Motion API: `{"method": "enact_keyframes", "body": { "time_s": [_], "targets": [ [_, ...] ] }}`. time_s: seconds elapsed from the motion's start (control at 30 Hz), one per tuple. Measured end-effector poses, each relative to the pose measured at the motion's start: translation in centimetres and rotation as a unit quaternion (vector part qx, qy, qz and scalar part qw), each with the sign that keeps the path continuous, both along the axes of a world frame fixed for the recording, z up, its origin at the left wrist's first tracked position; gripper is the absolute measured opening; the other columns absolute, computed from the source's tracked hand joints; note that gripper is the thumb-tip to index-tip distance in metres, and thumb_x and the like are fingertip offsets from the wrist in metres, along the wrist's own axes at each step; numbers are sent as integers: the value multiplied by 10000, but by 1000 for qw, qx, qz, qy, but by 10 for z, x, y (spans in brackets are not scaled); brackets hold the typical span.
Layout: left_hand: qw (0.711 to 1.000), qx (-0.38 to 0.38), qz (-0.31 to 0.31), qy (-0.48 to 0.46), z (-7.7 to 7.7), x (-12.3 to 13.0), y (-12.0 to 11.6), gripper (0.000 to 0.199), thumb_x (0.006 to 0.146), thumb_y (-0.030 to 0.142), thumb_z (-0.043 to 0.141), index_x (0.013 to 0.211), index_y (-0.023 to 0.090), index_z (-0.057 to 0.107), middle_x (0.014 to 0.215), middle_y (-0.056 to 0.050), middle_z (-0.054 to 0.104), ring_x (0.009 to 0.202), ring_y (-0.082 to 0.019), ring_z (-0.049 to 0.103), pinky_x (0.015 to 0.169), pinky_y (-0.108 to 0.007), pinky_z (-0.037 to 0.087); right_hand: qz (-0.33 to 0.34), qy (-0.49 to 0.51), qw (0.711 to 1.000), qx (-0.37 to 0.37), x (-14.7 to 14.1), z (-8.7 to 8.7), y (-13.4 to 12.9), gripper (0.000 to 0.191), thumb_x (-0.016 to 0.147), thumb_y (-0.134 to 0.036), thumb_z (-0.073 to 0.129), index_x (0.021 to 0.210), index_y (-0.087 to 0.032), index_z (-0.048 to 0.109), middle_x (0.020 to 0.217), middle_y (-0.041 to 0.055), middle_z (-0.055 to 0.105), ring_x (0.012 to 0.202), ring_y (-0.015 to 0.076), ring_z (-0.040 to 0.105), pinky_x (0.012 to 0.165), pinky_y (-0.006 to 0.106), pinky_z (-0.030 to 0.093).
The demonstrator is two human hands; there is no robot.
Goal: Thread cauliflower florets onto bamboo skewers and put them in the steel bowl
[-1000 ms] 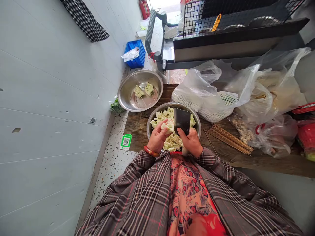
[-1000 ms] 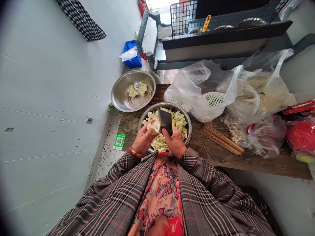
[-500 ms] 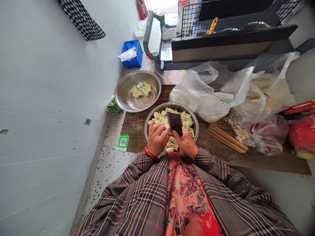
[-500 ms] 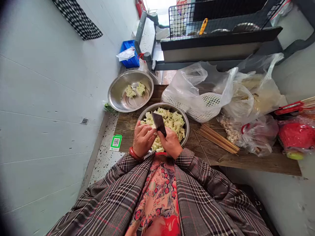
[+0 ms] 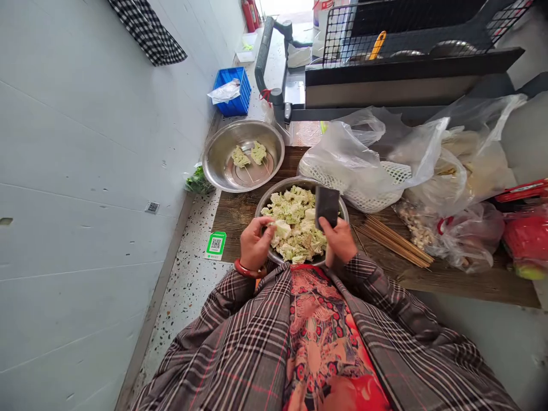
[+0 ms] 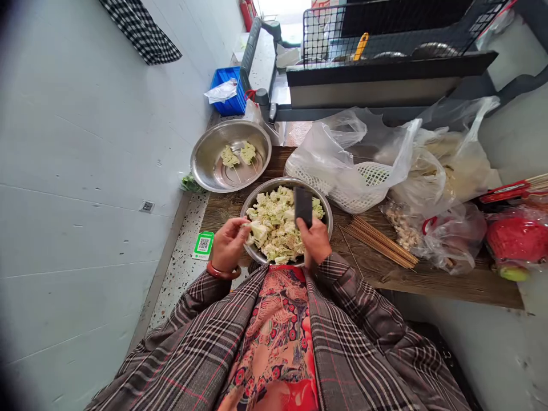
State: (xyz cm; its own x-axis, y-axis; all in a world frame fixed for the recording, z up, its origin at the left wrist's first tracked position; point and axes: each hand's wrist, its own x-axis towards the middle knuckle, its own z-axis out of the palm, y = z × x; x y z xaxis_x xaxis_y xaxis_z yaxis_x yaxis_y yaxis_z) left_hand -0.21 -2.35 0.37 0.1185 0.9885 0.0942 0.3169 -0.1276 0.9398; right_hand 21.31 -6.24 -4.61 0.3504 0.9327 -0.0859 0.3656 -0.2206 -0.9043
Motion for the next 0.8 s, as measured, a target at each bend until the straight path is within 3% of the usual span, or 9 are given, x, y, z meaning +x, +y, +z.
{"method": "enact_keyframes", "body": {
  "time_s": [0.13,0.3,0.4,0.53,0.67,0.8],
  "targets": [
    [964,-168,60,-199,-5,-19,9,238,696,319,721,839,159,618,815,-10,627,704,-98,563,677,-222,446,-25,17,1000,0,24,-15,12,399,807,-525,510,730,-147,614,619,32,592,553,146,515,535,270,430],
    [895,-295,32,-332,-8,-24,6,274,693,304,727,839,166,539,986,-48,656,851,-147,627,745,-297,512,40,21,999,-1,28,-26,30,408,791,-542,527,804,-151,641,700,42,635,647,168,563,604,289,481],
    [877,-346,37,-331,-9,-21,1,322,699,331,720,883,183,501,849,-26,658,744,-156,647,627,-287,530,18,51,999,-2,30,-29,30,451,792,-551,516,907,-137,653,781,62,669,670,168,578,578,274,491],
    [883,-364,52,-291,-12,-19,-2,364,697,356,716,936,160,522,770,-37,647,646,-151,636,467,-204,469,-70,71,995,-4,47,-26,16,477,774,-556,539,950,-127,648,842,82,679,588,140,561,497,249,488],
    [879,-378,41,-288,-18,-16,1,334,710,317,702,951,139,554,851,-71,666,737,-155,644,543,-222,510,-134,53,989,-29,73,-26,-14,455,714,-532,618,920,-127,638,781,61,657,511,125,535,444,249,470],
    [867,-394,3,-306,-24,-10,4,349,684,226,710,994,135,581,966,-89,674,892,-180,639,703,-269,533,-118,-16,986,-115,95,-54,-60,426,695,-525,627,841,-126,653,556,8,586,449,140,519,438,252,426]
  ]
}}
